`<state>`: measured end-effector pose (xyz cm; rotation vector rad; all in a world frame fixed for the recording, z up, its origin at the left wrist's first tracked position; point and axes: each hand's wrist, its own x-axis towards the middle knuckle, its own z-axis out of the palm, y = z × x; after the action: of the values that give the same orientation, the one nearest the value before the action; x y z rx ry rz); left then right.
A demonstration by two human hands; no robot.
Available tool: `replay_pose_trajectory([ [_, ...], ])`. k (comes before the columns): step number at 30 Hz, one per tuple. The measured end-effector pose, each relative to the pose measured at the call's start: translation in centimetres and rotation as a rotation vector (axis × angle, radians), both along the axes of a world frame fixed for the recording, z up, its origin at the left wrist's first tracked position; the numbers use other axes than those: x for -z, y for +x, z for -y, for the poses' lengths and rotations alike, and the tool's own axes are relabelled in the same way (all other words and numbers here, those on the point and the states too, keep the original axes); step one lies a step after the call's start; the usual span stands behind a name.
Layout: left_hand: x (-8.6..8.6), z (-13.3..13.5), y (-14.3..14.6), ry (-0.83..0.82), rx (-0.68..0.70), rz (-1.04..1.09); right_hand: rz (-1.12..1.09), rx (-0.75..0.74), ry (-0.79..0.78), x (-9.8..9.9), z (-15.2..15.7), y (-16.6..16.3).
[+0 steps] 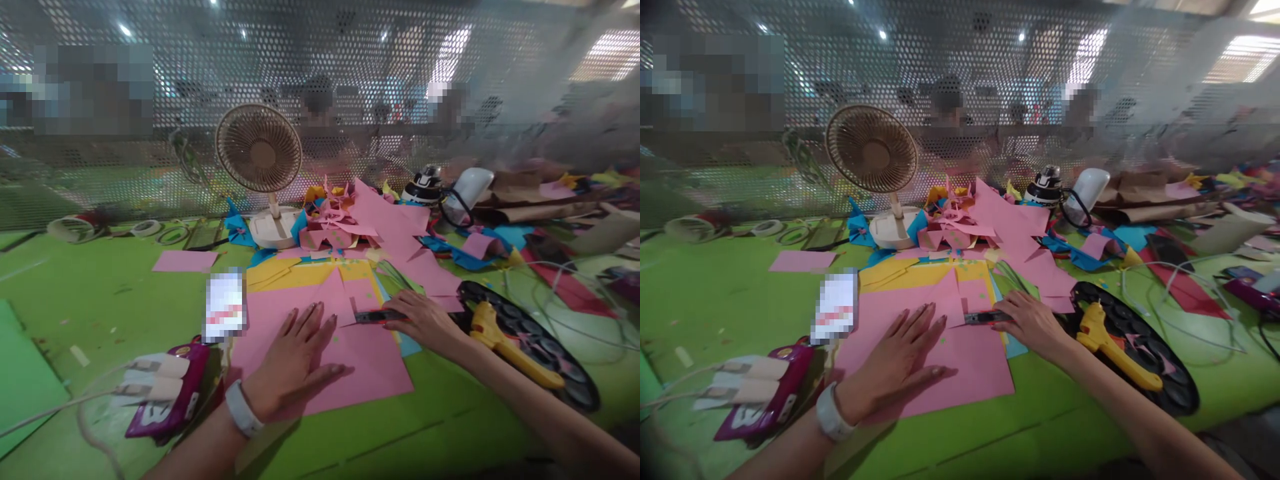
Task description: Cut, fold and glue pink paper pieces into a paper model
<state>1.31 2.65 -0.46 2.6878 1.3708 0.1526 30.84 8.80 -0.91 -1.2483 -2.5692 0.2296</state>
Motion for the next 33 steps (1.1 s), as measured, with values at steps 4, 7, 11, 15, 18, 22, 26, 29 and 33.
replay_pose_trajectory([
  [4,0.0,0.0,0.0,0.005,0.002,0.005,-0.028,0.009,-0.008,0.4,0.4,0.7],
  [7,-0.1,0.0,0.0,0.004,0.003,0.007,-0.060,0.022,-0.013,0.5,0.8,1.3],
  [11,-0.3,0.1,0.2,-0.012,-0.010,0.002,-0.062,0.057,0.025,0.4,1.2,0.8],
  [15,-0.5,0.2,0.4,-0.010,-0.015,0.008,-0.069,0.050,0.078,0.9,1.3,-0.2],
  [18,-0.4,0.2,0.4,-0.022,-0.015,0.004,-0.078,0.033,0.095,1.3,1.4,0.1],
  [22,-0.4,0.2,0.3,-0.022,-0.008,0.015,-0.073,0.044,0.096,1.5,1.7,0.4],
  [26,-0.5,0.2,0.4,-0.025,-0.018,0.011,-0.077,0.048,0.098,1.3,1.8,-0.5],
  [29,-0.7,0.3,0.5,-0.045,-0.023,0.004,-0.077,0.037,0.090,1.3,2.1,-0.7],
  [33,-0.8,0.4,0.4,-0.068,-0.026,-0.001,-0.081,0.045,0.092,1.5,2.5,-0.4],
])
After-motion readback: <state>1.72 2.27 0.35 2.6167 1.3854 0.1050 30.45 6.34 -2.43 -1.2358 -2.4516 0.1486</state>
